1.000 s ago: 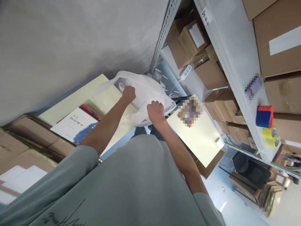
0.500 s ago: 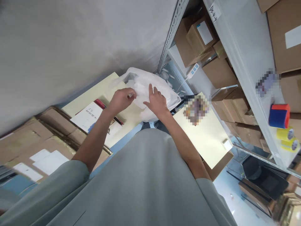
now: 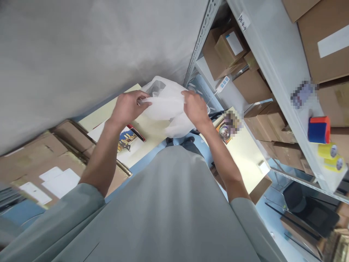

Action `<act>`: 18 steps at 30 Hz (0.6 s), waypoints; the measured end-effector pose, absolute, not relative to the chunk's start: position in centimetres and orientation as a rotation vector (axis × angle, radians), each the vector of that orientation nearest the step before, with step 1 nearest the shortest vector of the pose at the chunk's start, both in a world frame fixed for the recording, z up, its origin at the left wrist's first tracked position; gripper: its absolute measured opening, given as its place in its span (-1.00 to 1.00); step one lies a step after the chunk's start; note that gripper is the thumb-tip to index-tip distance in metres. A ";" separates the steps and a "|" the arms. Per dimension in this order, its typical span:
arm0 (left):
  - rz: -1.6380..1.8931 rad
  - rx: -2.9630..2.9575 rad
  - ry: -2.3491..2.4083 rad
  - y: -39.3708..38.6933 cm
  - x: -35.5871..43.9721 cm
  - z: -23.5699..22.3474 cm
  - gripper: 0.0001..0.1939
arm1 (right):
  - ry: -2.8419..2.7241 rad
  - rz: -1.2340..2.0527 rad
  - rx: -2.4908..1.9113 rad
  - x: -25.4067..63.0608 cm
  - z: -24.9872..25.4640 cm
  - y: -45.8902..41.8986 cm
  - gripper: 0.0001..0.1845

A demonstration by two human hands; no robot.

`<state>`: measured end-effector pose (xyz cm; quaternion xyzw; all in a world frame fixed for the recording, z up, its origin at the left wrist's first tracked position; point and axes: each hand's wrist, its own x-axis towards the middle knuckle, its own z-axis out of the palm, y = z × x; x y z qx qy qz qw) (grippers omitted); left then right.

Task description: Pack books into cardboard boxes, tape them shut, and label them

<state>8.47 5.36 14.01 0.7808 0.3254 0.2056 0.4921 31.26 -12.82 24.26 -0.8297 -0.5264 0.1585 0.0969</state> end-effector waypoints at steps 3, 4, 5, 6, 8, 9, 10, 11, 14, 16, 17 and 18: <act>0.538 1.991 0.773 6.3 8.0 17.5 -0.83 | -1.521 0.391 -2.393 33.4 25.7 -13.5 -0.61; 0.539 2.046 0.779 6.4 8.0 18.9 -0.81 | -1.498 0.374 -2.377 34.1 26.0 -13.7 -0.64; 0.542 2.102 0.786 6.6 7.9 20.2 -0.79 | -1.470 0.359 -2.363 34.7 26.3 -13.9 -0.67; 0.549 2.150 0.794 6.6 8.0 21.6 -0.77 | -1.438 0.350 -2.352 35.2 26.7 -14.2 -0.69; 0.582 2.215 0.812 6.6 8.2 24.1 -0.77 | -1.376 0.347 -2.337 36.2 27.4 -14.7 -0.71; 0.601 2.237 0.819 6.6 8.4 25.2 -0.80 | -1.346 0.349 -2.327 36.6 27.8 -15.1 -0.69; 0.622 2.261 0.825 6.7 8.7 26.2 -0.82 | -1.320 0.353 -2.314 37.0 28.3 -15.6 -0.65; 0.643 2.292 0.824 6.8 8.9 27.1 -0.84 | -1.296 0.355 -2.296 37.4 29.0 -16.1 -0.60; 0.708 2.382 0.780 7.2 10.1 29.4 -0.83 | -1.238 0.338 -2.241 38.0 31.6 -18.2 -0.45; 0.740 2.397 0.728 7.3 11.3 30.8 -0.80 | -1.203 0.332 -2.226 38.2 33.8 -20.0 -0.42; 0.749 2.386 0.702 7.3 12.1 31.4 -0.79 | -1.184 0.344 -2.226 38.3 34.8 -21.1 -0.40; 0.757 2.371 0.676 7.3 13.0 32.0 -0.77 | -1.168 0.372 -2.227 38.4 35.8 -22.2 -0.38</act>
